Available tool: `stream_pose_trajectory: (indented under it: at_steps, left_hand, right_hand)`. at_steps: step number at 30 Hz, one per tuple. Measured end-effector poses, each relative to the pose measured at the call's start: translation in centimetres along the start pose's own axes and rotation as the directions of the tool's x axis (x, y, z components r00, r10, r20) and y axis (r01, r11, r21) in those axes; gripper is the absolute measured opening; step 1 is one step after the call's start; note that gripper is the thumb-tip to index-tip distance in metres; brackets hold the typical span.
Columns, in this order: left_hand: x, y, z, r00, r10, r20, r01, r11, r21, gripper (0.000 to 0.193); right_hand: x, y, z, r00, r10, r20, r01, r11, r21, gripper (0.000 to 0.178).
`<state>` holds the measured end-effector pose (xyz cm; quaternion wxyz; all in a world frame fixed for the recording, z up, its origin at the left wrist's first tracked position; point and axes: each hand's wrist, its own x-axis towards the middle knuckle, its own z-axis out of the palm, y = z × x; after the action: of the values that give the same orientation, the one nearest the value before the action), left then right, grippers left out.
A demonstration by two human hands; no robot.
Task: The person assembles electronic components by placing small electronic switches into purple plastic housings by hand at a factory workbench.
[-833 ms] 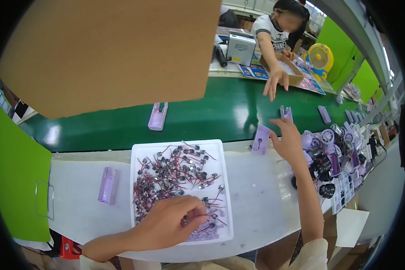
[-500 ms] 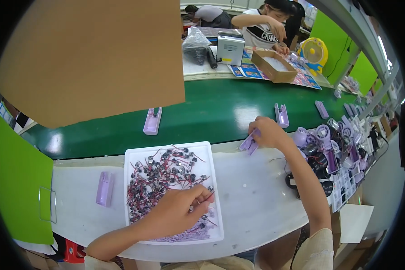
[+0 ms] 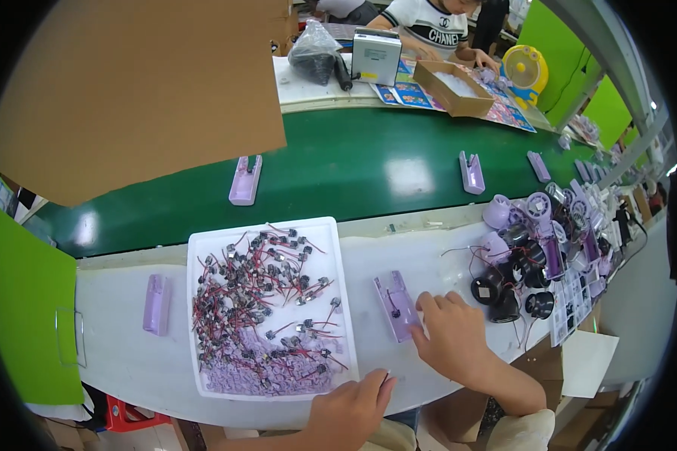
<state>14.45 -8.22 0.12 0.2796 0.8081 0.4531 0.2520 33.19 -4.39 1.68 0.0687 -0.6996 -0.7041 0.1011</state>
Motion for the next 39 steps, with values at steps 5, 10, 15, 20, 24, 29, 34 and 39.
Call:
stream_pose_trajectory:
  at_steps: [5,10,15,20,24,29,34,39]
  left_hand:
    - [-2.0,-1.3,3.2,0.997,-0.018,0.081,0.016,1.000,0.015,0.019]
    - [-2.0,-1.9,4.0,0.995,-0.002,0.103,0.003,1.000,-0.012,0.020]
    - [-0.6,-1.8,2.8,0.978,-0.107,0.180,0.131,0.983,-0.128,0.015]
    - [0.5,-1.9,1.2,0.990,-0.119,0.079,0.142,0.877,-0.460,0.014]
    - [2.3,-1.6,-0.1,0.945,-0.259,0.197,0.325,0.778,-0.538,0.019]
    - [3.9,-1.1,-0.9,0.967,-0.253,0.007,0.194,0.726,-0.660,0.022]
    - [4.4,-1.0,-2.0,0.972,-0.227,-0.057,0.148,0.783,-0.604,0.017]
    - [4.5,-1.9,-2.2,0.992,-0.034,-0.119,-0.018,0.913,-0.409,0.017]
  right_hand:
    - [1.3,0.3,0.8,0.963,-0.213,-0.167,0.236,0.963,0.132,0.023]
    - [2.6,0.9,2.8,0.958,-0.220,-0.185,0.237,0.969,0.074,0.014]
    - [1.7,0.0,3.7,0.961,-0.162,-0.224,0.179,0.982,0.055,0.011]
    - [0.9,0.3,1.4,0.978,-0.066,-0.198,0.085,0.992,0.089,0.011]
    - [0.8,0.2,-1.3,0.991,0.032,-0.127,0.040,0.851,0.524,0.016]
    - [0.4,-1.2,0.2,0.993,-0.114,-0.029,0.038,0.075,0.996,0.011]
    - [0.2,-1.2,0.1,0.974,-0.216,-0.067,0.063,-0.028,0.998,0.013]
    - [0.2,-0.5,0.1,0.967,-0.247,-0.055,0.064,0.029,0.998,0.013]
